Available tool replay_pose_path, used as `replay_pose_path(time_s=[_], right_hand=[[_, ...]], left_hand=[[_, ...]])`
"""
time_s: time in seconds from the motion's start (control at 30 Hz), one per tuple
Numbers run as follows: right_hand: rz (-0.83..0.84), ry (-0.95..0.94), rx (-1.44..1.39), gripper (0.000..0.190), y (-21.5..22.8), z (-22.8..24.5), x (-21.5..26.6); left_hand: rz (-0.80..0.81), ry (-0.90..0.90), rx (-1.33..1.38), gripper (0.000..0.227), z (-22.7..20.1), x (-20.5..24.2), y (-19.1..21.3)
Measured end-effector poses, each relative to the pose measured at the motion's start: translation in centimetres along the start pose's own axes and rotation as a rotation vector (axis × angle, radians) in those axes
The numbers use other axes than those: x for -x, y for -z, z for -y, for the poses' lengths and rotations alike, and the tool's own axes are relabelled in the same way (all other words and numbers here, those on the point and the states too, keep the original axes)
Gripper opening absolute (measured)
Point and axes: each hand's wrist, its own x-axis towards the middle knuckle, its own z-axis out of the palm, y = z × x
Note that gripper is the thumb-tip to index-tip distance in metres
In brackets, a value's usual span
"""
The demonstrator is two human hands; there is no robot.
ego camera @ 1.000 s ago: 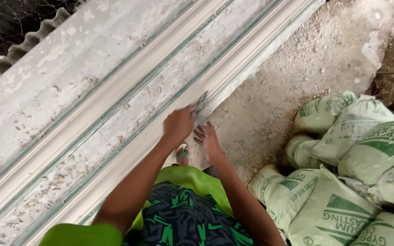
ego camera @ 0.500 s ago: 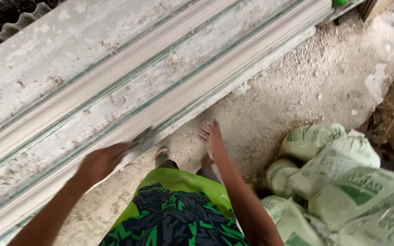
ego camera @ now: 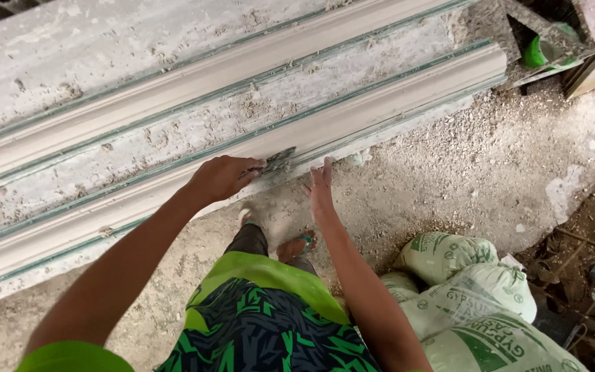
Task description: The person scrapes dust and debris from several long white mouldings using a metal scraper, then sweeps the surface with a green brush. The work is performed on a cluttered workbench in a workshop-like setting.
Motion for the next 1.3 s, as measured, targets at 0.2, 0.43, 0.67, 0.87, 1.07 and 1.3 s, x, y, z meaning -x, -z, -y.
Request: replay_pose_path(time_s=[0.2, 0.43, 0.67, 0.87, 1.07, 1.3], right_hand=[[-0.009, -0.017, 0.005, 0.078, 0.5, -0.2, -1.3], [-0.029, -0.006, 0.043, 0.075, 0.4, -0.7, -1.9], [-0.053, -0.023, -0.037, 0.073, 2.0, -3.0, -3.7], [-0.103, -0.058, -0.1, 0.069, 2.0, -1.9, -2.8], [-0.141, -0.039, -0.116, 0.065, 1.5, -1.4, -2.7], [-0.279, -0.02, -0.273, 0.071, 1.4, -3.3, -3.6]], left_hand=[[0.109, 0.18, 0.068, 0.039, 3.0, 7.1, 3.7], [-0.004, 0.098, 0.107, 0.04, 5.6, 2.5, -1.7], [-0.094, -0.273, -0.119, 0.041, 5.4, -0.1, -3.5], [0.23, -0.223, -0.608, 0.073, 16.2, 12.4, -2.6], [0.24, -0.267, -0.774, 0.085, 14.7, 11.4, -4.6], [0.04, -0.44, -0.672, 0.076, 2.7, -0.3, -4.6]])
